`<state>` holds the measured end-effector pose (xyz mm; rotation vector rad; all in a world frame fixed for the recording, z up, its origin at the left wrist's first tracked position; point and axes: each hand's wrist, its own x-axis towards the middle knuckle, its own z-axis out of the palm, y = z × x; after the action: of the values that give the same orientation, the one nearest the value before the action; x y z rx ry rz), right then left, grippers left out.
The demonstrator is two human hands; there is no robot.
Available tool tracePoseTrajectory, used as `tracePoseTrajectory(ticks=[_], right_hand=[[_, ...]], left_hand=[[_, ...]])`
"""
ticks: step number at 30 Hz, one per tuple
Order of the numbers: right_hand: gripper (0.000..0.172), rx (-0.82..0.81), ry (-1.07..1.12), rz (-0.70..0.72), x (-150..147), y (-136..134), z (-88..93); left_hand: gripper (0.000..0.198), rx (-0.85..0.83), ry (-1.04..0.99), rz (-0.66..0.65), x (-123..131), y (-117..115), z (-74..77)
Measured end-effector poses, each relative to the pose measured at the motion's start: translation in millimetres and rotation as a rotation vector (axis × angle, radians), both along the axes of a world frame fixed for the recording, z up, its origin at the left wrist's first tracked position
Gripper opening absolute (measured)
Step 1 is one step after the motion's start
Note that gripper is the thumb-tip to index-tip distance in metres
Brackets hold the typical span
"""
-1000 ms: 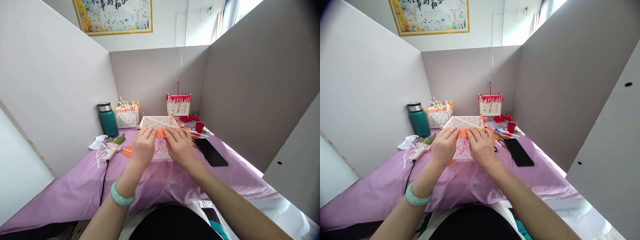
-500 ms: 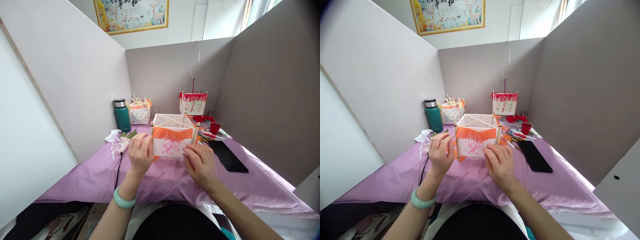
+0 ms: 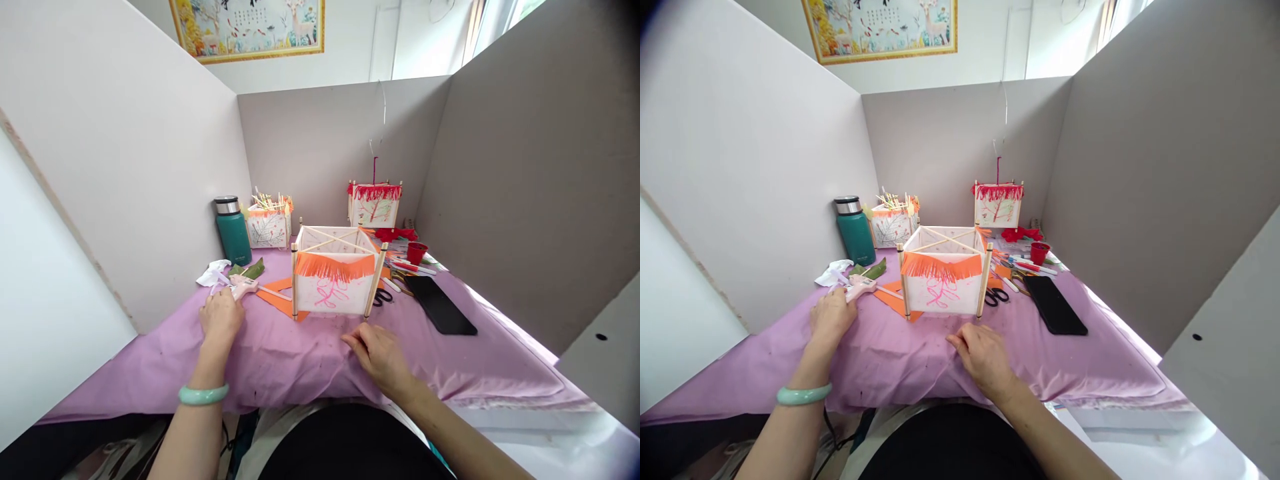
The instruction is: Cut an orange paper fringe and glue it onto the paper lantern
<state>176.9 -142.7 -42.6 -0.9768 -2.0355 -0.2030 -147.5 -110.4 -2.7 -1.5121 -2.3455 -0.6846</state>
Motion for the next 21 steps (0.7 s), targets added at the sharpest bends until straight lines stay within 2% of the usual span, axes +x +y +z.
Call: tracePoseTrajectory(ticks=[3,4,6,9,12,15,17,19,21], right_hand=[[0.02,-0.042,0.026,0.0,-0.7,-0.4,-0.3],[0.018,-0.055,0.043,0.017,-1.8,-1.8,1.0],[0.016,-0.072,0.077,0.084,-5.9,-7.0,7.0],[0.014,-0.08,0.087,0.254,-15.7,-20.1,25.2],[0.017,-0.133,0.142,0.38,-25.1,-34.9,49.4],[0.037,-0.245,0.289,0.462,-28.7,-45.3,68.4],[0.045,-0.292,0.425,0.484,-27.0,-48.5,74.1],[0.043,-0.334,0.609,0.459,-21.8,-49.0,74.6],[0.037,-0.384,0.809,0.385,-13.3,-48.0,71.9]], left_hand=[[0.032,0.127,-0.195,0.019,0.4,-8.2,2.6],[0.035,0.206,-0.265,0.042,2.3,-13.4,5.3],[0.039,0.47,-0.34,0.078,11.6,-26.6,13.5],[0.044,0.767,-0.367,-0.026,41.6,-50.3,29.8],[0.042,0.94,-0.42,-0.231,86.7,-73.2,41.7],[0.04,0.923,-0.408,-0.527,137.4,-90.4,42.6],[0.039,0.883,-0.381,-0.707,169.6,-96.5,38.5],[0.035,0.808,-0.384,-0.852,197.1,-98.2,33.5],[0.033,0.782,-0.387,-0.94,217.2,-97.0,29.5]])
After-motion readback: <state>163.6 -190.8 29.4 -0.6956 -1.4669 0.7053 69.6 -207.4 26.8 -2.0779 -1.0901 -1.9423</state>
